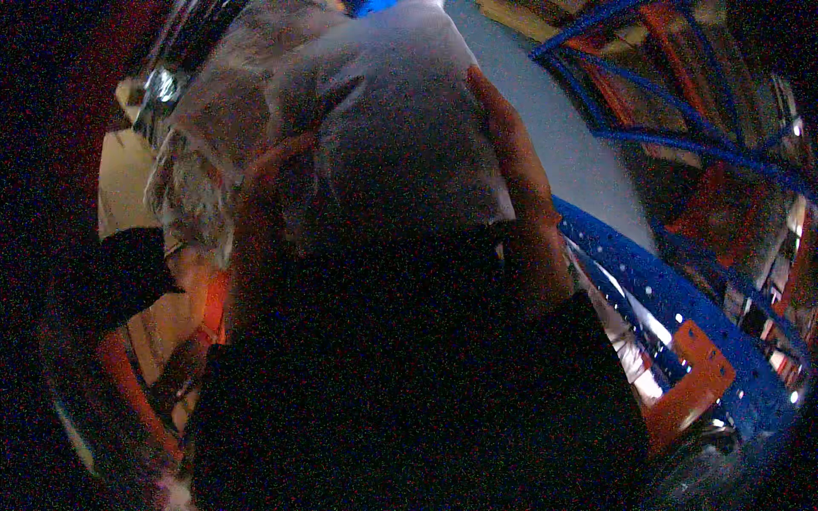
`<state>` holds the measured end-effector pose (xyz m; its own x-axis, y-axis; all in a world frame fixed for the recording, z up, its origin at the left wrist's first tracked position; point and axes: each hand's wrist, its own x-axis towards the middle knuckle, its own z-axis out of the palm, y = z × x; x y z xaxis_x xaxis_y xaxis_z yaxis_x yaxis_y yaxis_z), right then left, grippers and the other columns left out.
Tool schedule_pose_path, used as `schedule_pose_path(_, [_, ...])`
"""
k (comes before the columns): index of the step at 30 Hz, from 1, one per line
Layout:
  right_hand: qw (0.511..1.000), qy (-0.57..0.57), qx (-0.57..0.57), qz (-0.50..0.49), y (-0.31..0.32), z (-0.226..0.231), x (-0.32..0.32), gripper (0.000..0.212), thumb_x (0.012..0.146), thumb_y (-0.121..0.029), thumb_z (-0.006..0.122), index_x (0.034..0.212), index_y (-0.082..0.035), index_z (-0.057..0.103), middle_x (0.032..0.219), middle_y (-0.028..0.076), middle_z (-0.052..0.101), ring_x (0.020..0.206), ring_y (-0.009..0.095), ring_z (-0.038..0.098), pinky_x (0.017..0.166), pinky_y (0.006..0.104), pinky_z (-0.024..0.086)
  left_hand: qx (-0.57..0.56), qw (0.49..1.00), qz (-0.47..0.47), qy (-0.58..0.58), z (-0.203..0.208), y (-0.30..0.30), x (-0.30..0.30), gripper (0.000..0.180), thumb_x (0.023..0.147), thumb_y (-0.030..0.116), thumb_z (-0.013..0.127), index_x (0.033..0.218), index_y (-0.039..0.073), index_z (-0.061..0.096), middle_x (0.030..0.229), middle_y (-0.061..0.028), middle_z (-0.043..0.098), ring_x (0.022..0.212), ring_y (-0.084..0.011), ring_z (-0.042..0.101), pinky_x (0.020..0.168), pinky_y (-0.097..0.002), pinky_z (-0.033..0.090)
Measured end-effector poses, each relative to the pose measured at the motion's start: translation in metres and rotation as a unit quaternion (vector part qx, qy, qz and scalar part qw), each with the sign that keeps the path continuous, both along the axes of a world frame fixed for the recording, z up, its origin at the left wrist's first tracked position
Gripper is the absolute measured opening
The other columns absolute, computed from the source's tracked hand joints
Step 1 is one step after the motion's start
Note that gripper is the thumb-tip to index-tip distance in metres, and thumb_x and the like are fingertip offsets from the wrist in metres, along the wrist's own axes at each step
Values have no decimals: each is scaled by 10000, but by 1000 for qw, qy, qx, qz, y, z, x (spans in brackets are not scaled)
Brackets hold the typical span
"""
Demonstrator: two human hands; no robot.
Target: The person removes a black shirt from a plastic bag, unfolds it on a table, and then uses a pen to write on the shirt's label while referring to a tablet.
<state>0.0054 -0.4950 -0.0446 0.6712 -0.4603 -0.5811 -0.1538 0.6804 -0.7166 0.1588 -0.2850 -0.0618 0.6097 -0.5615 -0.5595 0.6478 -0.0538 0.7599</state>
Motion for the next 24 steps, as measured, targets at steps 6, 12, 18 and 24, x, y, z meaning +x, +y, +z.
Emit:
schedule_pose_path(6, [982,-46,-172,71,-18,-24,-58,653,832,-202,696,1381,7,409,1311,124,540,1211,243,507,1041,343,372,-9,994,-104,20,-13,-29,1,594,753,48,706,1299,-16,480,1203,-147,595,1096,-278,577,958,-387,449])
schedule_pose_path(12, [988,-34,-152,-22,-9,-38,-63,628,814,-134,737,1352,-17,434,1266,108,572,1164,231,538,1012,370,411,39,978,-202,-17,-38,-60,22,578,762,49,688,1295,-16,475,1206,-147,584,1084,-275,580,944,-390,461])
schedule_pose_path(18, [921,100,-353,134,-15,-12,-67,514,839,-116,676,1322,-76,506,1283,162,561,1201,269,521,1023,379,402,-26,991,-104,-79,-67,-105,0,628,817,167,670,1372,32,409,1344,-161,476,1246,-287,463,1026,-414,395])
schedule_pose_path(24, [750,-38,-612,248,33,-17,-27,359,829,-198,675,1184,-169,629,1285,120,564,1197,313,522,1020,451,412,-11,989,-99,-110,-68,-133,-13,659,818,209,669,1391,51,385,1375,-173,429,1277,-306,412,1046,-429,353])
